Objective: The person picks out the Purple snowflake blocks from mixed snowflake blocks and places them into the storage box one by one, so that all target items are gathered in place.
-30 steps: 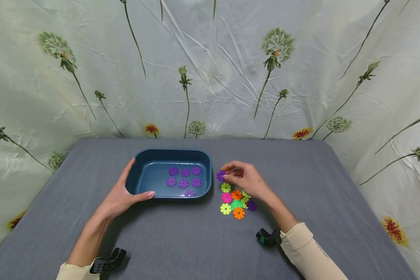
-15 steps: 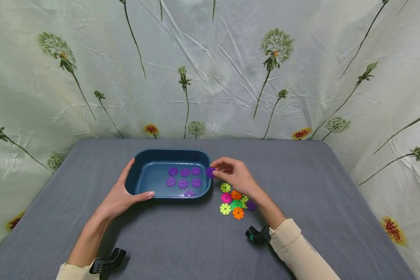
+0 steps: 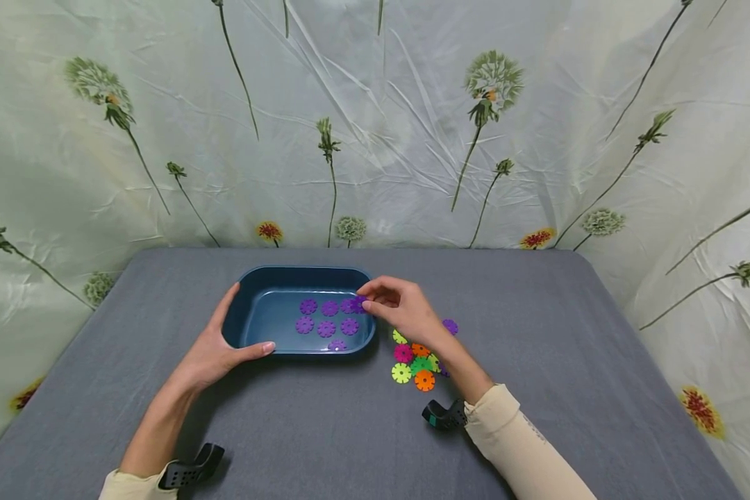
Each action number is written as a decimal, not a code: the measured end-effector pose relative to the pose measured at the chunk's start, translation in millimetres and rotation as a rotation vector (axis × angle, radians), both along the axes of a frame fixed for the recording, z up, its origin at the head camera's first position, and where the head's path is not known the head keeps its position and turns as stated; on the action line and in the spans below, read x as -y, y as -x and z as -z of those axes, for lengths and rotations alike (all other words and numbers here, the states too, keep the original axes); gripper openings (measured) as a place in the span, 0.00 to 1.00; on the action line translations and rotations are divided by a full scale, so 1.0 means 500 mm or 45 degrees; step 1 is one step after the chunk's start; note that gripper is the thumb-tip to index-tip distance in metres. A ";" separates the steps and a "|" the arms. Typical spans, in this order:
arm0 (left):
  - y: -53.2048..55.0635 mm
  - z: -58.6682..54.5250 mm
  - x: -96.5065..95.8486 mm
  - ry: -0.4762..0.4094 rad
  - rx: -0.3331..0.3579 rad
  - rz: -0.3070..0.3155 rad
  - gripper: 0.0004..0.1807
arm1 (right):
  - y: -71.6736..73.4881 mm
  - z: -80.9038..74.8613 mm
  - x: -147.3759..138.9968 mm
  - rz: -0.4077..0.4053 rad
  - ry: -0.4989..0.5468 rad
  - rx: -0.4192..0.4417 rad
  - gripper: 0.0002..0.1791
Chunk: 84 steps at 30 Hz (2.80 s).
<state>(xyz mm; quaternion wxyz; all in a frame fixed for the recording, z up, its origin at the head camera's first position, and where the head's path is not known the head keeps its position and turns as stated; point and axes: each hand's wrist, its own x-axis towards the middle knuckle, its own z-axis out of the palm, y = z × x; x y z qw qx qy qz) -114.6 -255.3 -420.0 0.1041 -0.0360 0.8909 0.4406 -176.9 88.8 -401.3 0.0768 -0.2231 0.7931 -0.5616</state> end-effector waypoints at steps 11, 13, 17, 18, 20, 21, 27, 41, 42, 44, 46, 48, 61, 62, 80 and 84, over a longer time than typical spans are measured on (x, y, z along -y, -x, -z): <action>0.000 -0.001 -0.002 -0.004 0.004 -0.002 0.72 | 0.000 -0.009 0.022 -0.014 0.029 0.032 0.11; 0.001 -0.002 -0.002 -0.009 0.005 0.000 0.72 | 0.002 -0.011 0.026 -0.020 0.029 0.025 0.11; 0.001 -0.003 -0.002 -0.027 0.000 0.002 0.72 | 0.006 -0.016 0.037 -0.029 0.011 0.005 0.10; 0.001 -0.003 -0.002 -0.029 0.001 0.003 0.72 | 0.007 -0.017 0.040 -0.033 0.004 0.002 0.10; 0.001 -0.003 -0.001 -0.035 -0.001 0.001 0.72 | 0.008 -0.019 0.046 -0.048 -0.002 -0.008 0.10; 0.001 -0.004 -0.001 -0.039 -0.003 0.001 0.72 | 0.008 -0.020 0.048 -0.057 -0.003 -0.010 0.10; 0.000 -0.004 -0.002 -0.039 -0.004 0.003 0.72 | 0.011 -0.021 0.063 -0.129 -0.020 -0.019 0.11; 0.001 -0.004 -0.004 -0.039 0.013 -0.016 0.72 | 0.015 -0.017 0.096 -0.191 -0.200 -0.016 0.10; 0.001 -0.004 -0.004 -0.038 0.016 -0.015 0.72 | 0.015 -0.017 0.098 -0.194 -0.210 -0.016 0.10; 0.001 -0.003 -0.004 -0.039 0.022 -0.017 0.72 | 0.015 -0.017 0.104 -0.200 -0.231 -0.014 0.11; 0.002 -0.003 -0.004 -0.037 0.026 -0.018 0.72 | 0.016 -0.017 0.110 -0.211 -0.253 -0.012 0.11; 0.003 -0.002 -0.003 -0.038 0.028 -0.018 0.72 | 0.016 -0.017 0.115 -0.228 -0.276 -0.009 0.11; 0.003 -0.003 -0.004 -0.047 0.028 -0.021 0.72 | 0.019 -0.018 0.143 -0.323 -0.411 -0.006 0.11; 0.003 -0.003 -0.005 -0.049 0.026 -0.021 0.72 | 0.019 -0.018 0.145 -0.331 -0.420 -0.007 0.11; 0.003 0.001 -0.004 -0.040 -0.001 -0.007 0.72 | 0.025 -0.011 0.172 -0.428 -0.519 0.107 0.12; 0.002 0.002 -0.005 -0.035 -0.008 -0.012 0.72 | 0.025 -0.008 0.173 -0.430 -0.542 0.100 0.12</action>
